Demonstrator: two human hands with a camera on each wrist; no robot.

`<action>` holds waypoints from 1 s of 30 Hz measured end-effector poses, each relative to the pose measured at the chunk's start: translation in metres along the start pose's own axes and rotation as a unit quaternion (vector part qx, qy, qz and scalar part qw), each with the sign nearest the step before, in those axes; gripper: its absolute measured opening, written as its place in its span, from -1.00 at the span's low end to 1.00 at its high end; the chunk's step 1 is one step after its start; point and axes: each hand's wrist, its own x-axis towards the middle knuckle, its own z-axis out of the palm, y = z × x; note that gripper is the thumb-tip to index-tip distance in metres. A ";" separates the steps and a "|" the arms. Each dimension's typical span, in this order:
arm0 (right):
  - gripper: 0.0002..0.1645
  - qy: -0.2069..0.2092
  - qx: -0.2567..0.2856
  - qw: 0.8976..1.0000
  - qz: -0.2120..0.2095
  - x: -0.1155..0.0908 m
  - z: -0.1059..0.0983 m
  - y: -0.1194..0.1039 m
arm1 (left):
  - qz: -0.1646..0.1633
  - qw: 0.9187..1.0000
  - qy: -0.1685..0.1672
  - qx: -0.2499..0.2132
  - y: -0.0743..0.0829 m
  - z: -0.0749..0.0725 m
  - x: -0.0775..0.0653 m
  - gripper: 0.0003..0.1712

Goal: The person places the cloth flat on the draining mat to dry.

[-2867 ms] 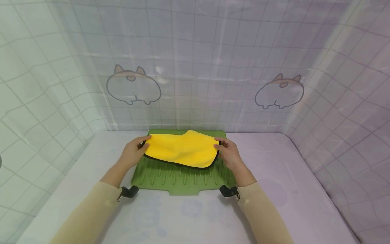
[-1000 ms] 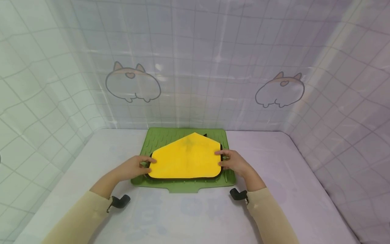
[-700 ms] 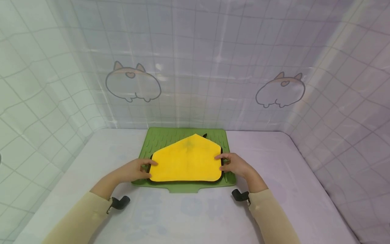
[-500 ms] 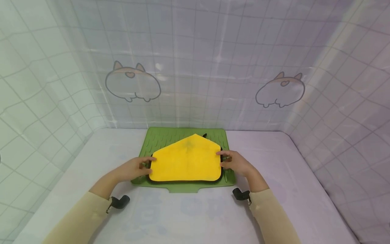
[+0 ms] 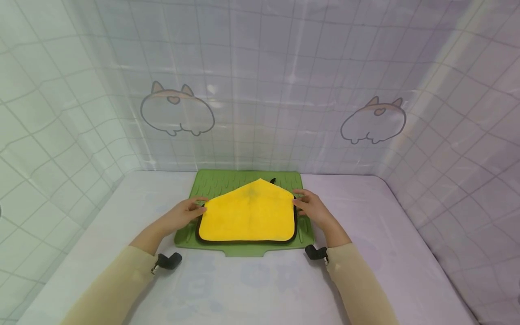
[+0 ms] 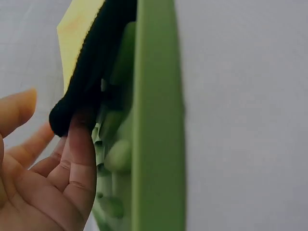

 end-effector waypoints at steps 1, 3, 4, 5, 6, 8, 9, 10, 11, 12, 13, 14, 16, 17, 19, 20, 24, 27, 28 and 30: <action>-0.40 -0.002 0.005 1.000 0.004 0.002 0.000 0.001 | -0.006 1.000 0.002 -0.016 -0.001 0.000 0.002 -0.43; -0.41 -0.002 0.019 1.000 0.013 0.006 0.002 0.001 | -0.019 0.999 0.007 -0.046 -0.002 0.001 0.005 -0.45; -0.42 -0.001 0.024 1.000 0.017 0.008 0.003 0.002 | -0.025 0.998 0.008 -0.063 -0.002 0.002 0.006 -0.46; -0.42 -0.001 0.028 0.999 0.018 0.009 0.003 0.002 | -0.030 0.996 0.008 -0.078 -0.003 0.002 0.007 -0.46; -0.43 0.001 0.029 0.999 0.019 0.011 0.004 0.002 | -0.031 0.995 0.007 -0.089 -0.003 0.003 0.008 -0.44; -0.45 0.010 0.032 0.999 0.025 0.013 0.006 0.002 | -0.032 0.994 0.004 -0.108 -0.003 0.005 0.010 -0.42; -0.46 0.012 0.030 0.999 0.024 0.013 0.006 0.002 | -0.032 0.993 0.002 -0.117 -0.002 0.006 0.010 -0.42; -0.47 0.015 0.028 0.999 0.025 0.013 0.007 0.002 | -0.031 0.992 0.001 -0.122 -0.002 0.006 0.010 -0.41; -0.48 0.019 0.027 0.999 0.025 0.013 0.008 0.002 | -0.030 0.992 -0.001 -0.124 -0.002 0.007 0.011 -0.41; -0.49 0.022 0.027 0.999 0.025 0.014 0.008 0.002 | -0.028 0.992 -0.005 -0.127 -0.001 0.008 0.011 -0.41; -0.49 0.025 0.026 0.999 0.024 0.013 0.009 0.002 | -0.029 0.991 -0.006 -0.129 -0.001 0.008 0.011 -0.42; -0.50 0.027 0.026 0.999 0.021 0.013 0.009 0.002 | -0.029 0.991 -0.009 -0.129 -0.001 0.009 0.012 -0.42; -0.50 0.030 0.029 0.999 0.017 0.012 0.010 0.002 | -0.028 0.992 -0.015 -0.119 -0.001 0.009 0.013 -0.42; -0.50 0.031 0.030 0.999 0.013 0.012 0.010 0.003 | -0.028 0.993 -0.019 -0.115 -0.001 0.009 0.013 -0.41; -0.49 0.034 0.033 0.999 0.004 0.011 0.010 0.004 | -0.027 0.993 -0.023 -0.108 -0.001 0.009 0.014 -0.40; -0.49 0.035 0.032 0.999 -0.001 0.011 0.010 0.005 | -0.026 0.994 -0.024 -0.107 -0.001 0.009 0.014 -0.39; -0.48 0.043 0.028 0.999 -0.013 0.010 0.011 0.005 | -0.007 0.994 -0.021 -0.104 0.003 0.011 0.011 -0.35; -0.47 0.054 0.021 0.998 -0.012 0.009 0.010 0.004 | 0.018 0.996 -0.008 -0.087 0.007 0.011 0.007 -0.31; -0.47 0.058 0.019 0.998 -0.010 0.008 0.010 0.004 | 0.026 0.997 0.001 -0.075 0.008 0.011 0.006 -0.30; -0.46 0.072 0.016 0.997 -0.008 0.006 0.008 0.003 | 0.036 0.998 0.020 -0.053 0.010 0.010 0.003 -0.30</action>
